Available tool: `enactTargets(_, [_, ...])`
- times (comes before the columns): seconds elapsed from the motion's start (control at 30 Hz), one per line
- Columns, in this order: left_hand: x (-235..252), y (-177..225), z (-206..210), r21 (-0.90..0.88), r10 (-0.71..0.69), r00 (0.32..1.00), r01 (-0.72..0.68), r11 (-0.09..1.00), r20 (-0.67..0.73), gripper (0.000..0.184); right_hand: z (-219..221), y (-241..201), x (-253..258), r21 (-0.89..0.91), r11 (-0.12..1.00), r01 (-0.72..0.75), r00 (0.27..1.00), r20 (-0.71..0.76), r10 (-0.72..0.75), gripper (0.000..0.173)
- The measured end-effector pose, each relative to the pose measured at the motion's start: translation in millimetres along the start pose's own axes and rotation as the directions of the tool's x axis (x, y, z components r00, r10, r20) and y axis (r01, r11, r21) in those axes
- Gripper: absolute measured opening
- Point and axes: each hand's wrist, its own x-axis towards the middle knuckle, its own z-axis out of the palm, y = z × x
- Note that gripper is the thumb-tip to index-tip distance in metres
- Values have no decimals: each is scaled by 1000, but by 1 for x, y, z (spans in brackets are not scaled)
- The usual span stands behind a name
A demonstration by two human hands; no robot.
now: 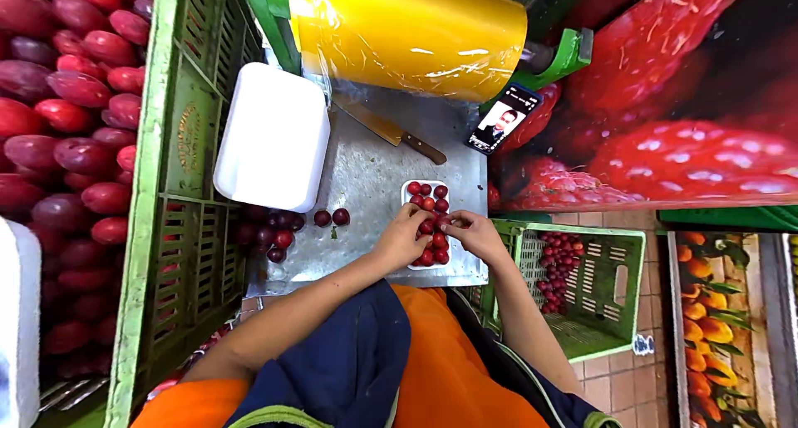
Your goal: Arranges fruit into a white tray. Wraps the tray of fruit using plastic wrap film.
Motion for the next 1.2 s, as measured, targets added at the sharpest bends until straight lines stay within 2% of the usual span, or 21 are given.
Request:
enactTargets(0.1, [-2,1,-1,-5,-12,1000,11,1000,-27,40,-4,-8,4,-53,999,4,996,87,0,28])
enactTargets(0.3, [2,-3,-1,-44,-39,997,36,998,-71,37,6,-11,-9,-72,997,-2,1000,-12,1,29])
enactTargets(0.4, [6,-3,1,-30,-40,997,38,999,-70,40,2,-1,-3,60,997,-42,999,-31,44,27])
enactTargets(0.5, [7,-7,5,-8,-12,996,12,1000,-90,41,-4,-1,6,297,948,-118,984,-97,152,41])
enactTargets(0.53, [7,-8,5,-11,-7,995,6,1000,-102,41,-8,-5,8,333,933,-135,983,-74,169,42])
enactTargets(0.57, [6,-9,6,-18,-8,993,6,1000,-114,41,-12,-10,10,321,938,-134,988,-34,153,39])
enactTargets(0.63, [3,-10,8,-38,-11,990,5,999,-143,41,-13,-21,13,165,982,-88,996,23,85,32])
enactTargets(0.7, [3,-6,9,-41,-3,984,-4,999,-176,43,-11,-35,19,-87,996,-5,998,66,11,38])
enactTargets(0.77, [6,-3,9,-22,9,982,-13,1000,-191,47,-10,-45,26,-269,961,65,992,120,-34,46])
enactTargets(0.87, [12,-6,9,-11,16,982,-18,1000,-187,46,-14,-38,31,-327,935,135,987,123,-99,44])
enactTargets(0.97, [16,-9,9,-23,26,973,-32,999,-229,37,-22,-29,30,-210,969,133,990,80,-119,30])
enactTargets(1.03, [16,-9,9,-23,29,965,-36,999,-260,30,-26,-21,30,-121,986,115,991,80,-106,27])
enactTargets(1.1, [17,-7,9,-26,25,960,-34,999,-279,33,-29,-14,32,-24,996,86,995,57,-85,25])
enactTargets(1.2, [17,-8,8,-56,21,942,-42,998,-334,35,-36,-13,38,308,950,43,996,-93,-15,21])
